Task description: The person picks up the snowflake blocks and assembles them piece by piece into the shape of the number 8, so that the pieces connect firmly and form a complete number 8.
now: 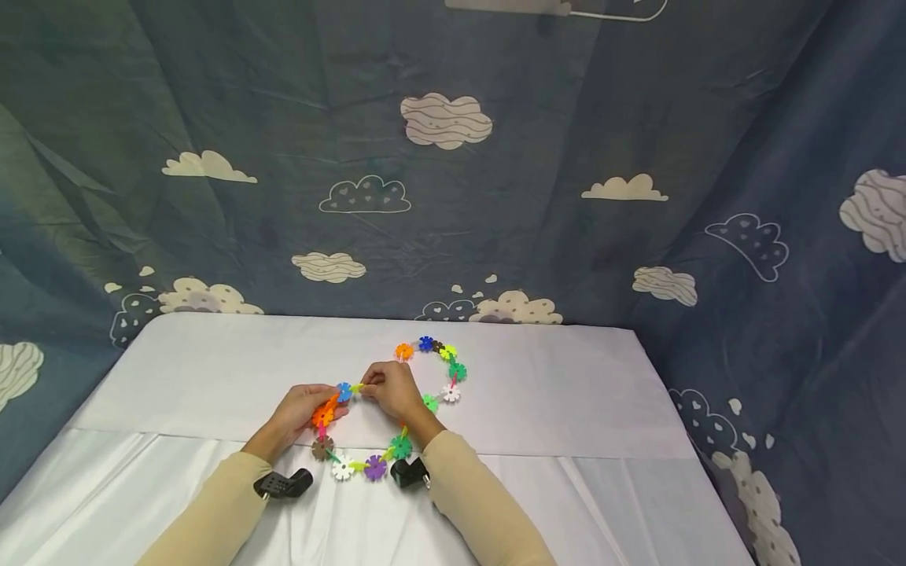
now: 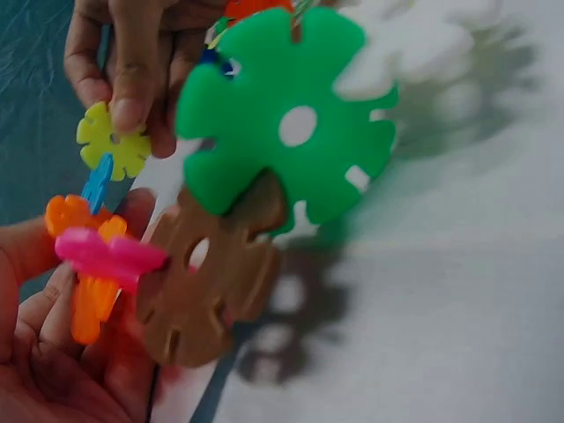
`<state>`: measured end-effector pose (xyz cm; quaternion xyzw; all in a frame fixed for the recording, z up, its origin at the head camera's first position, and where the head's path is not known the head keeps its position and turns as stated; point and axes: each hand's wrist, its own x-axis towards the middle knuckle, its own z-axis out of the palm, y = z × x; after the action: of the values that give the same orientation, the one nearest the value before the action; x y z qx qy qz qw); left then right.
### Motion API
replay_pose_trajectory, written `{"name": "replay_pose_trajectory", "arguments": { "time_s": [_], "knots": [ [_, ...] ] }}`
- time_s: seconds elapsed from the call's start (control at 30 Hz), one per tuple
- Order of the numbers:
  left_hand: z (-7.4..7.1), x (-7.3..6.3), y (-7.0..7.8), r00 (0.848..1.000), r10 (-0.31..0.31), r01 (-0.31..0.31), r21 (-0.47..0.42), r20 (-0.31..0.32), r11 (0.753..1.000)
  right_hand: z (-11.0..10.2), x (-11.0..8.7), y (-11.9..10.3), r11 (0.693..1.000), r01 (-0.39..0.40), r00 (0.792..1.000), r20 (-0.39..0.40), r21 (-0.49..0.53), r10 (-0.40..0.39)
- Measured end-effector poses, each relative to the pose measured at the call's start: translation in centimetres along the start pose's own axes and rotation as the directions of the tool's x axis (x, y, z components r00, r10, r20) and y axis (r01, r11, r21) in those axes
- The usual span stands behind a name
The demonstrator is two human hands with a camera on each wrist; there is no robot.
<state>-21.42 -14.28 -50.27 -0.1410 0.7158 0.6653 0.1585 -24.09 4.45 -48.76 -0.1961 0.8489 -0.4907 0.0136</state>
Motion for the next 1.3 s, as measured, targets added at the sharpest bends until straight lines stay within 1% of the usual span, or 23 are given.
{"name": "replay_pose_trajectory", "arguments": {
  "time_s": [0.07, 0.13, 0.2, 0.33, 0.5, 0.6, 0.7, 0.77, 0.83, 0.9, 1.0, 1.03, 1.1, 1.17, 1.23, 1.3],
  "knots": [
    [0.1, 0.0, -0.1, 1.000, 0.010, -0.010, -0.008, 0.001, 1.000, 0.1, -0.1, -0.1, 1.000, 0.006, 1.000, -0.006, -0.020, -0.006],
    [0.2, 0.0, -0.2, 1.000, 0.015, -0.015, 0.002, -0.014, 1.000, 0.1, -0.1, -0.1, 0.999, 0.008, 1.000, -0.012, -0.042, -0.009],
    [0.4, -0.1, -0.1, 0.999, 0.013, -0.013, 0.007, -0.036, 1.000, 0.2, -0.1, -0.2, 0.998, 0.005, 1.000, -0.012, -0.056, -0.005],
    [0.6, -0.3, 0.0, 0.999, 0.004, -0.004, -0.004, -0.051, 1.000, 0.3, 0.0, -0.4, 0.997, -0.007, 1.000, 0.000, -0.076, 0.007],
    [0.6, -0.6, 0.1, 0.999, 0.005, -0.006, -0.008, -0.046, 1.000, 0.2, 0.0, -0.7, 0.996, -0.012, 0.999, 0.035, -0.091, 0.015],
    [0.6, -0.7, 0.1, 0.999, 0.017, -0.017, -0.010, -0.045, 1.000, 0.3, 0.1, -0.9, 0.995, 0.019, 0.998, 0.055, -0.099, -0.013],
    [0.5, -0.7, 0.0, 0.999, 0.027, -0.028, -0.008, -0.041, 1.000, 0.3, 0.2, -1.0, 0.993, 0.032, 0.998, 0.061, -0.113, -0.025],
    [0.5, -0.6, 0.0, 0.999, 0.026, -0.026, 0.000, -0.045, 1.000, 0.4, 0.2, -1.0, 0.991, 0.032, 0.998, 0.062, -0.129, -0.024],
    [0.5, -0.6, -0.2, 0.999, 0.034, -0.034, 0.008, -0.036, 0.999, 0.3, 0.2, -1.0, 0.989, 0.017, 0.998, 0.068, -0.145, -0.008],
    [0.5, -0.5, -0.4, 0.999, 0.037, -0.037, 0.015, -0.026, 0.999, 0.1, 0.1, -0.9, 0.986, 0.031, 0.996, 0.086, -0.163, -0.017],
    [0.5, -0.5, -0.5, 0.999, 0.039, -0.039, 0.030, -0.004, 0.999, -0.7, -0.2, -0.8, 0.986, 0.053, 0.992, 0.118, -0.157, -0.034],
    [0.5, -0.4, -0.6, 0.999, 0.033, -0.033, 0.036, -0.001, 0.999, -1.0, -0.4, -0.8, 0.986, 0.059, 0.992, 0.117, -0.156, -0.041],
    [0.5, -0.4, -0.6, 0.999, 0.033, -0.033, 0.054, 0.004, 0.998, -1.8, -0.7, -0.6, 0.985, 0.063, 0.994, 0.094, -0.160, -0.048],
    [0.5, -0.4, -0.5, 0.999, 0.036, -0.036, 0.076, 0.009, 0.996, -2.6, -1.1, -0.3, 0.982, 0.048, 0.998, 0.039, -0.183, -0.041],
    [0.5, -0.4, -0.4, 0.999, 0.033, -0.034, 0.094, 0.008, 0.995, -3.3, -1.7, 0.0, 0.977, 0.011, 0.999, -0.033, -0.214, -0.019],
    [0.5, -0.4, -0.1, 0.999, 0.035, -0.036, 0.103, 0.011, 0.994, -3.8, -2.3, 0.3, 0.971, -0.043, 0.995, -0.093, -0.236, 0.022]
  ]
}}
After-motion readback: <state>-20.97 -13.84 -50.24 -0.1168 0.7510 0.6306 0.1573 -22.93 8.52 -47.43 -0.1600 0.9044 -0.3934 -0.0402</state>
